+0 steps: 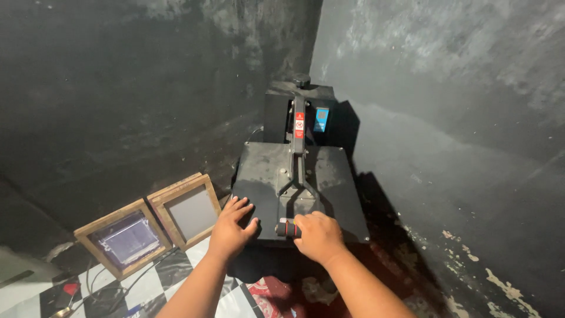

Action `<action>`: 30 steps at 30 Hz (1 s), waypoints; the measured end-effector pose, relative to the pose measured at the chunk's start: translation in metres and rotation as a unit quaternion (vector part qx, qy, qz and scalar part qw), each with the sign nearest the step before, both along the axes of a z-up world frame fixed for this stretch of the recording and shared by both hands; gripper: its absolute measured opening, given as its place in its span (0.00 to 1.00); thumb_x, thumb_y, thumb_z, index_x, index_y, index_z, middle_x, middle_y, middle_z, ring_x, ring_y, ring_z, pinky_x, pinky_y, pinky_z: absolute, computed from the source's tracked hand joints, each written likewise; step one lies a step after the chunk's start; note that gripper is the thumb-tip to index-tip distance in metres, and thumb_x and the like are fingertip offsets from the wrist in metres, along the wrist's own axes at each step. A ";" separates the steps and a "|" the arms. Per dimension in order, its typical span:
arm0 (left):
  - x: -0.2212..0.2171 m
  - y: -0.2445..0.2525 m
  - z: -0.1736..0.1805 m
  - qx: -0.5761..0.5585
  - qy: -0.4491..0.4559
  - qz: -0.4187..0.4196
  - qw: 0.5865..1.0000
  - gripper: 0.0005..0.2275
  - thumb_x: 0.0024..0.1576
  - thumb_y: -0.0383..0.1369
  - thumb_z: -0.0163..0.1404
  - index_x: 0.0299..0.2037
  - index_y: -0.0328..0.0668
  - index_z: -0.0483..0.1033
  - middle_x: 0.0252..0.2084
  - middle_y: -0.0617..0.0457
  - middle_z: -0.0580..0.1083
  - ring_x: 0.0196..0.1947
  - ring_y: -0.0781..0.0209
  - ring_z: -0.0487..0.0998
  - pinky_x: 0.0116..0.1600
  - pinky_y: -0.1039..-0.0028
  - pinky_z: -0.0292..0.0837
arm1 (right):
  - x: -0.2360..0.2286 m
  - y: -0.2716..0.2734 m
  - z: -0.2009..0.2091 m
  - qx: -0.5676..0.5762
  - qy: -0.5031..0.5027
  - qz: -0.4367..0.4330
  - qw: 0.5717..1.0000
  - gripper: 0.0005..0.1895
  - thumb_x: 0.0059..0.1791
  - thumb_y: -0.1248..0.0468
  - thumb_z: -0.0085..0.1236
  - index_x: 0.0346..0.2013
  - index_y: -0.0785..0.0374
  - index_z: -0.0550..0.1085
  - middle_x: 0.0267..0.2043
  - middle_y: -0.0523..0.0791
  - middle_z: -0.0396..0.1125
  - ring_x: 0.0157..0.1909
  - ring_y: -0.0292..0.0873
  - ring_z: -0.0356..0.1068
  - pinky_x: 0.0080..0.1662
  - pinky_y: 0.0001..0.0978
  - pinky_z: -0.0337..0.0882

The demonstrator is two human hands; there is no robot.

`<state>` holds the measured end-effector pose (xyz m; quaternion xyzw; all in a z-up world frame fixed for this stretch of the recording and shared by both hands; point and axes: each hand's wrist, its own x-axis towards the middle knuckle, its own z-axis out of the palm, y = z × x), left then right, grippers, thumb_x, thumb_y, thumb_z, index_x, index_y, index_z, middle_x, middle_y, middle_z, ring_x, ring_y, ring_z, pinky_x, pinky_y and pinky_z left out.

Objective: The person places a black t-shirt with a printed design onto a heat press machine. They close the press, hold the handle down for several seconds, and then open it to reveal the shirt. This process is repeated multiple times throughout the video.

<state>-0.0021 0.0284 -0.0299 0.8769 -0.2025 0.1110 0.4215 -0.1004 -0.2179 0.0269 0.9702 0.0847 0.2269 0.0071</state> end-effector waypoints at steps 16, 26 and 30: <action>-0.004 -0.001 0.004 -0.032 0.052 0.005 0.998 0.21 0.51 0.42 0.59 0.54 0.47 0.82 0.66 0.55 0.73 0.74 0.57 0.61 0.76 0.65 0.53 | 0.000 0.001 0.003 0.010 0.098 -0.017 0.995 0.12 0.34 0.56 0.61 0.25 0.51 0.68 0.26 0.41 0.69 0.35 0.51 0.68 0.31 0.50 0.68; 0.002 -0.001 -0.006 -0.031 0.006 -0.006 0.999 0.20 0.51 0.41 0.61 0.54 0.45 0.83 0.65 0.53 0.74 0.73 0.53 0.62 0.76 0.63 0.53 | 0.001 0.001 0.003 0.011 0.095 -0.013 0.995 0.13 0.33 0.55 0.63 0.26 0.52 0.69 0.27 0.41 0.70 0.36 0.52 0.68 0.31 0.51 0.69; 0.000 0.000 -0.005 -0.033 0.029 -0.006 0.999 0.21 0.51 0.42 0.60 0.54 0.46 0.82 0.66 0.54 0.73 0.74 0.55 0.61 0.76 0.63 0.53 | 0.000 0.001 0.004 0.017 0.088 -0.003 0.996 0.13 0.33 0.57 0.63 0.26 0.52 0.69 0.27 0.43 0.70 0.35 0.53 0.68 0.34 0.50 0.68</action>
